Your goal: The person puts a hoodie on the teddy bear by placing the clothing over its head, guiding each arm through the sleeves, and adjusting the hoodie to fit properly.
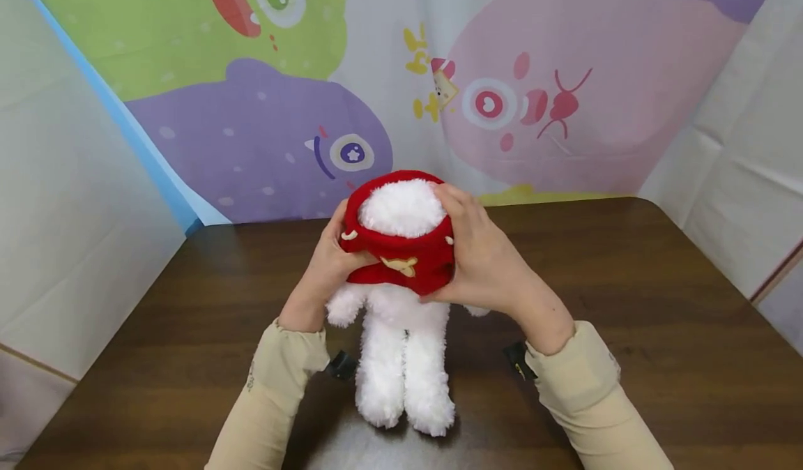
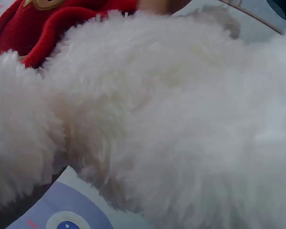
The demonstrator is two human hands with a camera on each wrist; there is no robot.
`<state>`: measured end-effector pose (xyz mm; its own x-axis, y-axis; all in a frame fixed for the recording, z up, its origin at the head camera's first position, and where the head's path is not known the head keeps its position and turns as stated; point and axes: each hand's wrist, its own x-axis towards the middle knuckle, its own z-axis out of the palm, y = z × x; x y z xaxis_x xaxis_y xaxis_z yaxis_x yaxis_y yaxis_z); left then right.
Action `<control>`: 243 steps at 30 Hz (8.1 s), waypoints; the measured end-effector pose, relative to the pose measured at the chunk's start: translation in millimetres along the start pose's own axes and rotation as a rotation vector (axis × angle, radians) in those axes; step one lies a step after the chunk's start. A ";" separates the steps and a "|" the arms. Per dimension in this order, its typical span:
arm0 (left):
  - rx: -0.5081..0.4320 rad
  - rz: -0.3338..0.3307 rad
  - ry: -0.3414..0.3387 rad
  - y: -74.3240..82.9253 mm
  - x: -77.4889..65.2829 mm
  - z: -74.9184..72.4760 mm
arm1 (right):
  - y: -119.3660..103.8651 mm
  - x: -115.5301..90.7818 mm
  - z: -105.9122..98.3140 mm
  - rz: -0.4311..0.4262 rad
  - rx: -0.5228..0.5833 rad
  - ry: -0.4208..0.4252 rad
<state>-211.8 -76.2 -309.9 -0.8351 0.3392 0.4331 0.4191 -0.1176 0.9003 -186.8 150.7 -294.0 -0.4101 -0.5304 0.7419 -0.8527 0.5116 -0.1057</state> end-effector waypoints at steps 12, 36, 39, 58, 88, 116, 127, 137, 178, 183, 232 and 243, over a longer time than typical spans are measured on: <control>0.237 -0.045 -0.278 19.2 -4.0 4.3 | 18.4 -10.4 3.8 0.126 0.339 0.145; 0.572 0.236 -0.416 49.5 -15.1 -8.5 | 21.3 -13.7 -0.3 0.264 0.966 -0.219; 0.564 0.205 -0.383 51.2 -16.6 -10.5 | 20.1 -14.4 4.8 0.265 0.985 -0.232; 0.667 0.204 0.297 12.6 -1.8 9.4 | 7.9 -11.1 16.2 0.530 0.873 0.208; 0.435 -0.290 -0.139 10.9 -0.5 15.4 | 11.7 -13.4 38.1 0.302 0.280 -0.037; 0.152 -0.400 0.361 3.7 6.6 18.4 | -5.7 -16.7 40.8 0.336 0.051 0.057; 0.113 -0.352 0.328 7.2 5.4 19.5 | -21.0 -12.0 44.4 0.122 0.006 0.040; 0.094 -0.359 0.307 -1.2 5.6 27.0 | -29.5 -12.5 47.1 0.272 -0.017 0.123; 0.232 -0.373 0.238 -9.6 6.3 8.0 | -26.6 -22.6 52.3 -0.071 -0.031 -0.119; 0.289 -0.319 0.200 -10.5 6.6 10.4 | -30.5 -23.1 48.6 0.044 0.054 -0.125; 0.395 -0.377 -0.074 -15.0 2.4 11.6 | 15.6 -7.6 44.0 0.889 0.360 0.267; 0.708 -0.100 -0.127 -31.6 -14.4 13.2 | 27.8 -13.8 61.5 1.017 0.319 0.151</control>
<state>-208.3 -65.0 -345.1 -0.8517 0.4276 0.3030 0.5090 0.5373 0.6725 -224.7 130.6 -348.0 -0.9489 0.1452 0.2803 -0.1878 0.4542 -0.8709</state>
